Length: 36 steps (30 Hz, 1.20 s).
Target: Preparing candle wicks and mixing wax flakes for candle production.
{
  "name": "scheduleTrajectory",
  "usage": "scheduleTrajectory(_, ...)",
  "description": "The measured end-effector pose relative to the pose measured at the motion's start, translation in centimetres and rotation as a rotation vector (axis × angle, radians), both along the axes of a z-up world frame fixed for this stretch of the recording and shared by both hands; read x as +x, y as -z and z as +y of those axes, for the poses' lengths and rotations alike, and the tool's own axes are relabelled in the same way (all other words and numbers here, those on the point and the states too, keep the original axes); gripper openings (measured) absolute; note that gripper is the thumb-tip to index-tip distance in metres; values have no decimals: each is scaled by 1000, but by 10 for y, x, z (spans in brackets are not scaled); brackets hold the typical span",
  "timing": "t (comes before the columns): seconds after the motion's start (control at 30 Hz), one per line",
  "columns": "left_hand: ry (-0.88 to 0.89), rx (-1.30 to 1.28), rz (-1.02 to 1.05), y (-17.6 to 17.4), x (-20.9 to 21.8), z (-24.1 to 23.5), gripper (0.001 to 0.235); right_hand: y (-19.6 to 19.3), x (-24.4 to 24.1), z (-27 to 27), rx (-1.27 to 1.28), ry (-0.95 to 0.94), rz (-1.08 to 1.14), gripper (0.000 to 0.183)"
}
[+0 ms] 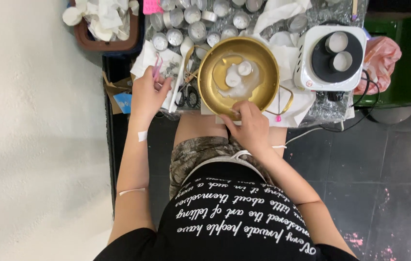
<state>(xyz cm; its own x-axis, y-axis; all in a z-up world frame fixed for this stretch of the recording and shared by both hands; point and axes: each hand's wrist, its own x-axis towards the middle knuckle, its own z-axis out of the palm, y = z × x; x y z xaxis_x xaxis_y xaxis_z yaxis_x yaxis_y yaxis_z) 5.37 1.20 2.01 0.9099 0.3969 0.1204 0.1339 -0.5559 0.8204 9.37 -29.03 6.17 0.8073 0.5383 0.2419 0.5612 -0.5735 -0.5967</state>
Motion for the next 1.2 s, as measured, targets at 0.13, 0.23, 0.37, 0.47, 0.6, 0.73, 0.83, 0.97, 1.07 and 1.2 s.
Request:
scheduleTrajectory(0.13,-65,190,-22,19,31,28,37,-14,66,40,-137,-38,-54,32)
scheduleTrajectory(0.23,-4,329,-140,13,70,41,59,-15,131,95,-38,-109,-171,29)
scheduleTrajectory(0.37,61,271,121,15,111,45,72,24,188,157,-79,-194,-143,44)
scheduleTrajectory(0.47,37,314,139,40,130,48,70,37,201,171,-170,-220,-13,53)
scheduleTrajectory(0.6,-6,246,21,60,142,45,60,50,215,166,-177,-170,35,52)
scheduleTrajectory(0.73,-24,249,-4,72,150,38,61,60,225,161,-175,-133,-98,58)
scheduleTrajectory(0.83,-6,205,35,72,149,39,61,41,227,159,-163,-120,-177,62)
scheduleTrajectory(0.97,52,233,16,69,143,47,76,25,227,148,-212,-188,-30,64)
scheduleTrajectory(1.07,77,244,12,62,133,52,79,27,231,130,-130,-194,-80,58)
scheduleTrajectory(1.2,92,150,21,39,118,52,70,-4,221,91,-20,-169,-58,48)
